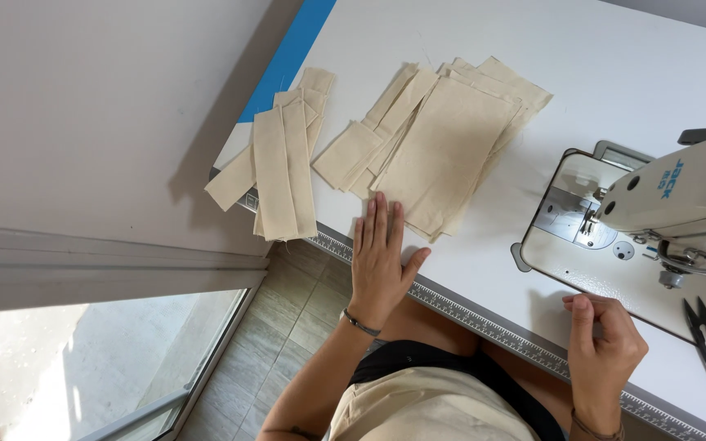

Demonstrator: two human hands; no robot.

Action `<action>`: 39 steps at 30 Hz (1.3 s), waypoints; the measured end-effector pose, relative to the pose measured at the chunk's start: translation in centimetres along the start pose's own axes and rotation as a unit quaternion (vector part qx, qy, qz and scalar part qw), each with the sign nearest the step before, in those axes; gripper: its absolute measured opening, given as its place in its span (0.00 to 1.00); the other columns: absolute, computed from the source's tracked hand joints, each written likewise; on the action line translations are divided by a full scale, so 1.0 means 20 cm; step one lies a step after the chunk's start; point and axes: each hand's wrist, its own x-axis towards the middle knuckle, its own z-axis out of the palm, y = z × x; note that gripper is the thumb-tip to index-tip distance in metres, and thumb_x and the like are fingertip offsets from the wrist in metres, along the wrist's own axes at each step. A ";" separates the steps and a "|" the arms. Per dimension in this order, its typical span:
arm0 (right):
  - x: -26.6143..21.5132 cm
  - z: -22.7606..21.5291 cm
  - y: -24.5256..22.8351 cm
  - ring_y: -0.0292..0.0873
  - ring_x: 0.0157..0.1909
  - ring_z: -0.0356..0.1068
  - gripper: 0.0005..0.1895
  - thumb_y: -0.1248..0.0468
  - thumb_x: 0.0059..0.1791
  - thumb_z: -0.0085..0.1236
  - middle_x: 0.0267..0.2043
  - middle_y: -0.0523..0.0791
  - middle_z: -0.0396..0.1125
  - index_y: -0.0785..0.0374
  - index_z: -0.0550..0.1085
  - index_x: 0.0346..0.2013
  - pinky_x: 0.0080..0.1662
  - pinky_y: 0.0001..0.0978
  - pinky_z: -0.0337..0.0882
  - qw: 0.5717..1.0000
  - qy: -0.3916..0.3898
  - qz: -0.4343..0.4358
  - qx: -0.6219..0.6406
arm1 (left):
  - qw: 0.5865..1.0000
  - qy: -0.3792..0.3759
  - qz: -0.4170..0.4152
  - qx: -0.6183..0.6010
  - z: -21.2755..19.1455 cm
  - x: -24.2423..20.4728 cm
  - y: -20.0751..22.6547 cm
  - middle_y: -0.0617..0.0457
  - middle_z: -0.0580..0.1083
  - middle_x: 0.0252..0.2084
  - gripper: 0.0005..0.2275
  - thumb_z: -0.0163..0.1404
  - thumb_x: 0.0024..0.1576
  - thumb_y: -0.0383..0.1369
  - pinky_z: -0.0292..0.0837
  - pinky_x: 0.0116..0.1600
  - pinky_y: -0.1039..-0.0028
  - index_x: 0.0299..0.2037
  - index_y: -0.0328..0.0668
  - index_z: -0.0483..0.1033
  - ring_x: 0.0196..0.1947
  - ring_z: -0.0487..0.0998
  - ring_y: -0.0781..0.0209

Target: Folding and trimming fabric strips at a sewing station

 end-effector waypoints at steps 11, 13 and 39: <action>0.41 0.54 -0.51 0.58 0.61 0.70 0.17 0.63 0.53 0.60 0.55 0.53 0.72 0.68 0.76 0.54 0.56 0.49 0.70 0.964 -0.086 -0.249 -0.028 | 0.975 0.136 0.038 -0.173 0.10 0.44 -0.16 0.45 0.68 0.67 0.22 0.52 0.64 0.38 0.69 0.66 0.62 0.65 0.36 0.69 0.65 0.71 0.46; 0.50 0.66 -0.46 0.55 0.65 0.68 0.20 0.57 0.55 0.58 0.60 0.51 0.71 0.65 0.75 0.58 0.60 0.47 0.68 0.962 -0.071 -0.254 -0.066 | 0.972 0.122 0.046 -0.194 0.15 0.58 -0.19 0.49 0.67 0.68 0.24 0.54 0.62 0.40 0.69 0.67 0.65 0.66 0.38 0.68 0.65 0.71 0.50; 0.43 0.62 -0.40 0.46 0.61 0.72 0.08 0.65 0.51 0.64 0.55 0.44 0.75 0.61 0.80 0.45 0.54 0.39 0.74 0.920 -0.130 -0.358 -0.094 | 0.824 -0.499 -0.114 0.243 -0.01 -0.68 -0.60 0.48 0.67 0.67 0.40 0.14 0.61 0.66 0.45 0.75 0.46 0.47 0.54 0.83 0.70 0.62 0.42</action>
